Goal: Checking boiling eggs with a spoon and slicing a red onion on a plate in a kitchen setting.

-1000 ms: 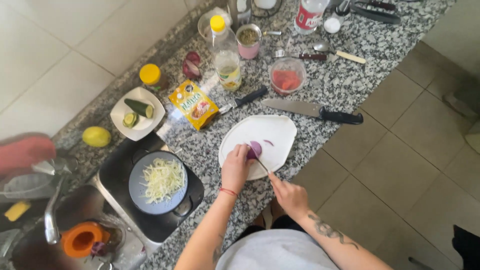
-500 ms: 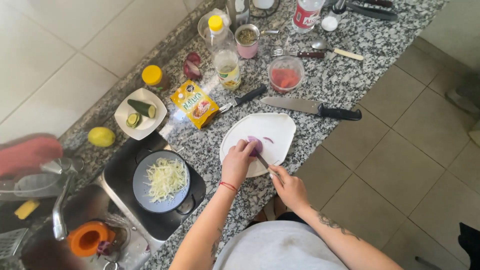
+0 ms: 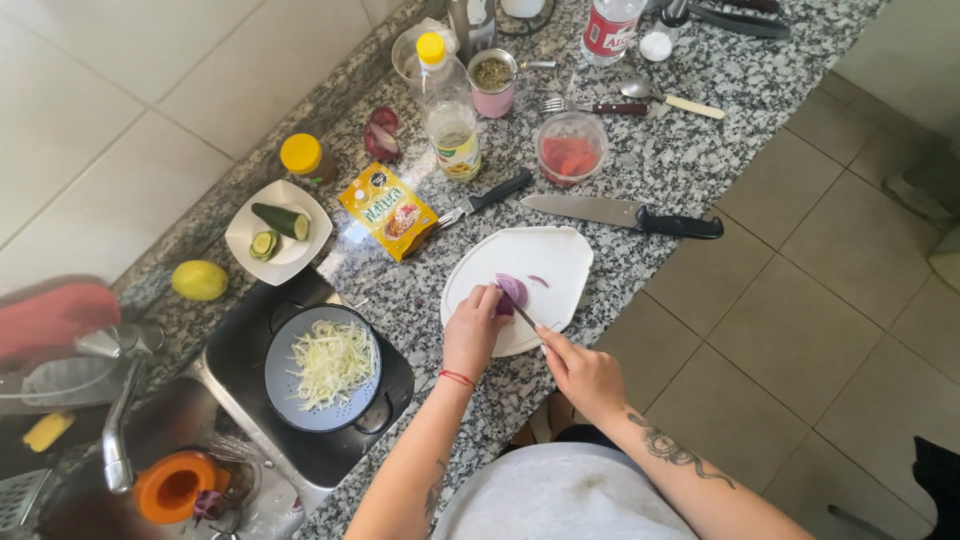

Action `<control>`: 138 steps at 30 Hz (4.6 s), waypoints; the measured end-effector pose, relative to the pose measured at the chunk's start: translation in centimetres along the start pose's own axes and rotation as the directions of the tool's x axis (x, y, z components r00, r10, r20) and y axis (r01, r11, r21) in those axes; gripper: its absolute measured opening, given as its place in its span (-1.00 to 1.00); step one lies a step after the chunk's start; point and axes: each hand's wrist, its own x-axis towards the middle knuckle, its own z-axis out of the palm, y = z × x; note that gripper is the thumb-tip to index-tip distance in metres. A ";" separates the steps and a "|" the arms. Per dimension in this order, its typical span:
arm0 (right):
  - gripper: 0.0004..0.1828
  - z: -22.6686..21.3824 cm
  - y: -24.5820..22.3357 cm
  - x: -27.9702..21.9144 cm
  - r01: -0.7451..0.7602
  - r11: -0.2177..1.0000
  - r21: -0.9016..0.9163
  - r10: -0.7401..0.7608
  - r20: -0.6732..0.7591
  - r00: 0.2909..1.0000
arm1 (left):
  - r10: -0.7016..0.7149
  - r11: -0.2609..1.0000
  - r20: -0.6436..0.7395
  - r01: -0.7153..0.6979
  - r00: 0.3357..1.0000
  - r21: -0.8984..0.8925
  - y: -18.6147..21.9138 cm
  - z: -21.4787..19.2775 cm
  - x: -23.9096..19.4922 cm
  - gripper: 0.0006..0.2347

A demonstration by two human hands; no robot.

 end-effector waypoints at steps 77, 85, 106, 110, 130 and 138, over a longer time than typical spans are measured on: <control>-0.67 4.1 0.4 0.5 0.122 0.992 -0.037 -0.119 0.068 0.991 | -0.058 0.998 -0.034 0.058 0.998 0.003 -0.8 1.4 -0.6 -0.66; -0.68 2.2 0.8 -0.5 -0.012 1.000 0.018 0.009 0.160 0.987 | 0.004 0.999 -0.014 -0.003 1.000 0.052 0.7 -0.8 -0.3 -0.64; -0.74 -0.6 -0.9 0.4 0.043 0.997 -0.068 -0.041 0.042 0.998 | -0.039 0.999 -0.032 0.040 0.999 0.014 -0.6 1.0 -0.7 -0.65; -0.76 0.3 -1.8 2.4 0.030 1.000 0.001 -0.030 0.104 0.994 | -0.043 0.999 -0.053 0.044 0.998 0.005 -0.7 0.8 -0.8 -0.66; -0.71 5.3 0.5 -1.1 0.047 0.999 -0.017 -0.045 0.080 0.996 | -0.056 0.998 -0.031 0.055 0.998 -0.017 -1.1 1.7 -1.8 -0.69; -0.67 2.5 0.3 -0.5 -0.094 0.993 0.068 0.081 0.174 0.981 | 0.044 0.999 0.015 -0.044 0.999 0.018 0.8 -1.9 -0.8 -0.68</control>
